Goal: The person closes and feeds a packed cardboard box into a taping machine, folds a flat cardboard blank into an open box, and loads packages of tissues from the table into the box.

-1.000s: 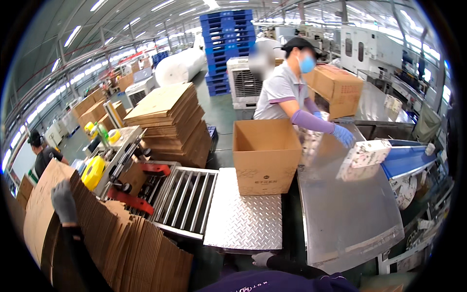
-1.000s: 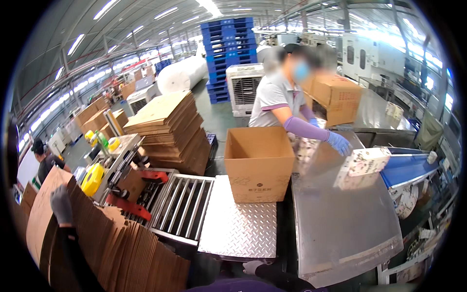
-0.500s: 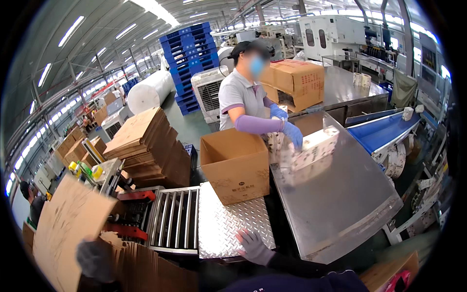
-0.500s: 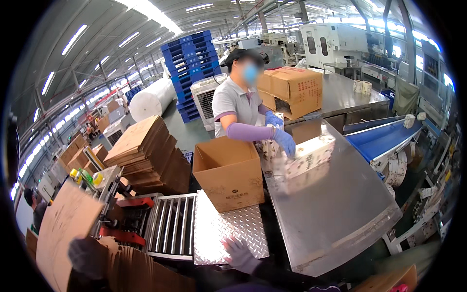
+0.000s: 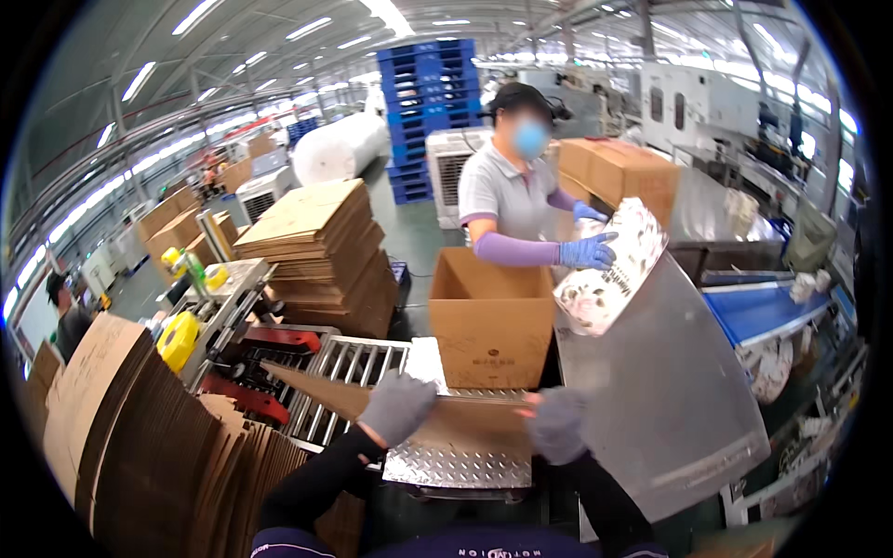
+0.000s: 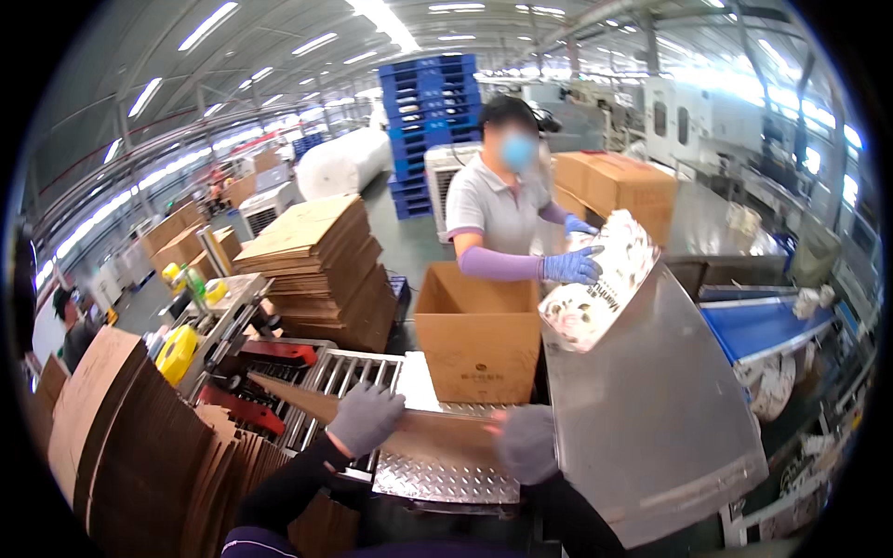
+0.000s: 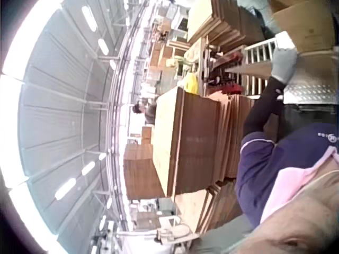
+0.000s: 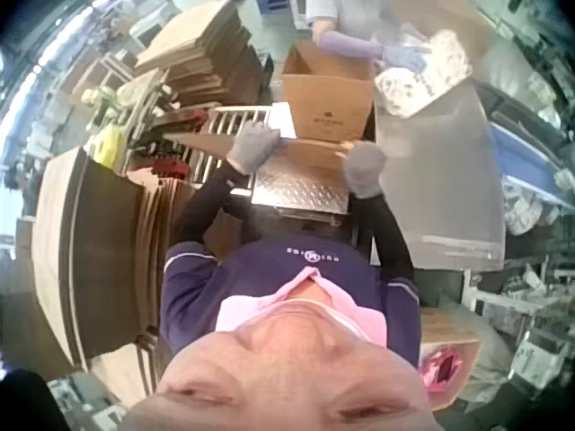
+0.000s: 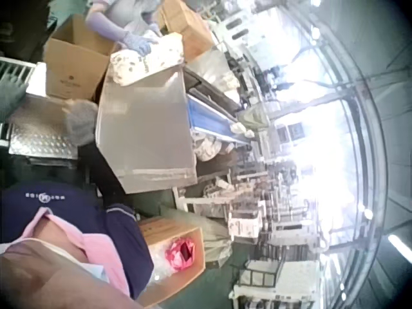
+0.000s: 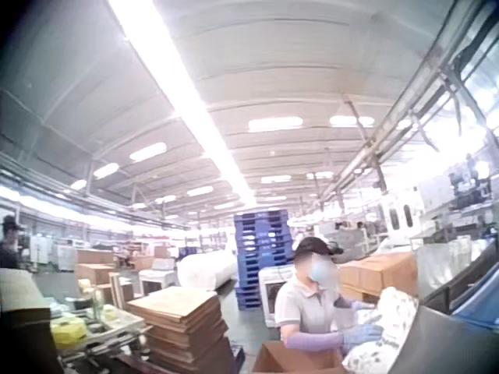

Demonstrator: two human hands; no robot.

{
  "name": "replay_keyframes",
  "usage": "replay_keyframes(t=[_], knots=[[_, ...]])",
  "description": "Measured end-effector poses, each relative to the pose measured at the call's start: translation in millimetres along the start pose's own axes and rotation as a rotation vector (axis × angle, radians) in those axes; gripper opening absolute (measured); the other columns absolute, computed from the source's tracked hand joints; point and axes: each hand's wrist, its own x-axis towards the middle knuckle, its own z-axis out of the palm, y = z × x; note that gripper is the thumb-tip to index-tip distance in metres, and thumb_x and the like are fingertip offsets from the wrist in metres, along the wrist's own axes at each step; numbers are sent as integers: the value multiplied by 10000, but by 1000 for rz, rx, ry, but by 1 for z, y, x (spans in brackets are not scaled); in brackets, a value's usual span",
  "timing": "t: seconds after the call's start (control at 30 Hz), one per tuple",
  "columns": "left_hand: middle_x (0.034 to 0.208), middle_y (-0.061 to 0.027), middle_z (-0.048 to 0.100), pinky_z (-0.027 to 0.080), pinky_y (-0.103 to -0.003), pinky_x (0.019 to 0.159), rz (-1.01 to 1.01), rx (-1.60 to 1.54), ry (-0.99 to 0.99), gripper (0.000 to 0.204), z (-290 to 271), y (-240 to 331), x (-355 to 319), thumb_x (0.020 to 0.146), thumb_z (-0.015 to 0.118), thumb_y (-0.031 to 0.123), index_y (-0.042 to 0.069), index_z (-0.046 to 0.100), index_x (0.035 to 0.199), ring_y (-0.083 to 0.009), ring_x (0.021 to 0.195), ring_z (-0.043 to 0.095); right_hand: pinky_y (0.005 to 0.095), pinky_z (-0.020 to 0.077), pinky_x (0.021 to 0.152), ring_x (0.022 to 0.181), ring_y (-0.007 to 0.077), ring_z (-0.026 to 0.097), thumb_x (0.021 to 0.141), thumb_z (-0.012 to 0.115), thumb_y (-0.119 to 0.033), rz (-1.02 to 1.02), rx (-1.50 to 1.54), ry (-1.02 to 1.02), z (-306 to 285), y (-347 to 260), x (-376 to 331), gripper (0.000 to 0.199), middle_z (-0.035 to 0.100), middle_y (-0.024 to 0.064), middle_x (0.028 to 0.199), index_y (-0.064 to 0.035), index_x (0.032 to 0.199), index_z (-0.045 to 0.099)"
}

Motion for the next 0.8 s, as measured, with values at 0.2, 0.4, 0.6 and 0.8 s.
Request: replay_keyframes(t=[0.2, 0.4, 0.6, 0.8], knots=[[619, -44, 602, 458, -388, 523, -397, -165, -68, 314, 14, -60, -96, 703, 732, 396, 135, 558, 690, -263, 578, 622, 464, 372, 842, 901, 296, 525, 629, 776, -276, 85, -45, -103, 17, 64, -6, 366, 567, 40, 885, -131, 911, 593], [553, -68, 553, 432, -394, 485, -354, -218, -163, 330, -3, -22, -97, 757, 703, 396, 137, 525, 659, -276, 535, 592, 485, 246, 1086, 1290, 404, 353, 732, 731, -236, 538, 50, 74, 56, 28, 50, 517, 450, 212, 1318, -36, 1171, 545], [657, -128, 608, 466, -428, 563, -479, -476, -323, 471, -15, -40, -98, 929, 430, 538, 109, 624, 934, -347, 632, 613, 387, 214, 1136, 1367, 366, 276, 869, 587, -256, 1002, -66, 123, 63, -19, 4, 789, 291, 246, 1463, 68, 1456, 171], [749, -217, 652, 495, -485, 657, -496, -399, -695, 435, -14, -66, -61, 955, 444, 414, 18, 508, 1125, -393, 766, 647, 371, 295, 1088, 1321, 302, 347, 757, 500, -67, 826, 738, 154, 26, 18, -35, 826, 291, 203, 1469, 53, 1474, 108]])
